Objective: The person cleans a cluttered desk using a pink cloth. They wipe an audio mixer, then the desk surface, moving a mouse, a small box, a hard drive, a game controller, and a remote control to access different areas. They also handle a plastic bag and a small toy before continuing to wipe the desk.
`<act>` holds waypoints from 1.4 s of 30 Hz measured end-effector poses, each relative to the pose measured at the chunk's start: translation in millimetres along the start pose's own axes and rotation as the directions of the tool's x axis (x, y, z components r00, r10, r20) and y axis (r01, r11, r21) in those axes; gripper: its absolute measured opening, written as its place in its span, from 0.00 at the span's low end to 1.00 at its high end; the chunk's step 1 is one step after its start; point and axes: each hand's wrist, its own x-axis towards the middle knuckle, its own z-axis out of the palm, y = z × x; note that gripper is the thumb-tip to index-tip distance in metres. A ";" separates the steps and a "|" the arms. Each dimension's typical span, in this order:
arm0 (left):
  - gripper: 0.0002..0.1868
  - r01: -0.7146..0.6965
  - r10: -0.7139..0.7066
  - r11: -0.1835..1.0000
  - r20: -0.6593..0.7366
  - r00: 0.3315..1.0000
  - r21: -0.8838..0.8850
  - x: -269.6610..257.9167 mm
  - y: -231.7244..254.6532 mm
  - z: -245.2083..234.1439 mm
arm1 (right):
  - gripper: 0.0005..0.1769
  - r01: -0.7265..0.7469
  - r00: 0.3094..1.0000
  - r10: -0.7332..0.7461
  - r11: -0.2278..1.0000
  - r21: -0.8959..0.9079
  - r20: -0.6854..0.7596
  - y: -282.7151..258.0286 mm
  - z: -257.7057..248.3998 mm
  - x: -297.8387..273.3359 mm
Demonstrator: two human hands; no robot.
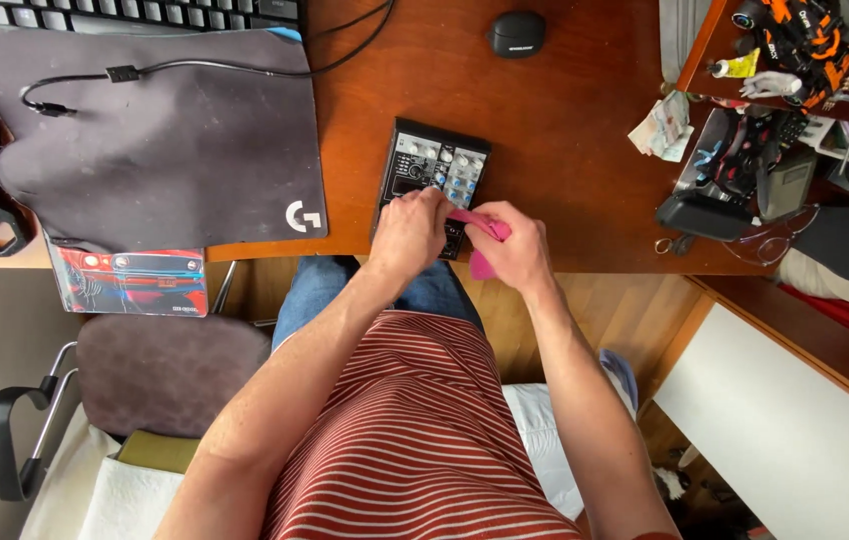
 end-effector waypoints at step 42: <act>0.12 0.021 -0.023 0.883 -0.002 1.000 0.468 38.9 -8.5 -9.1 | 0.03 0.434 0.901 -0.433 0.891 -0.130 0.038 30.8 -10.4 53.2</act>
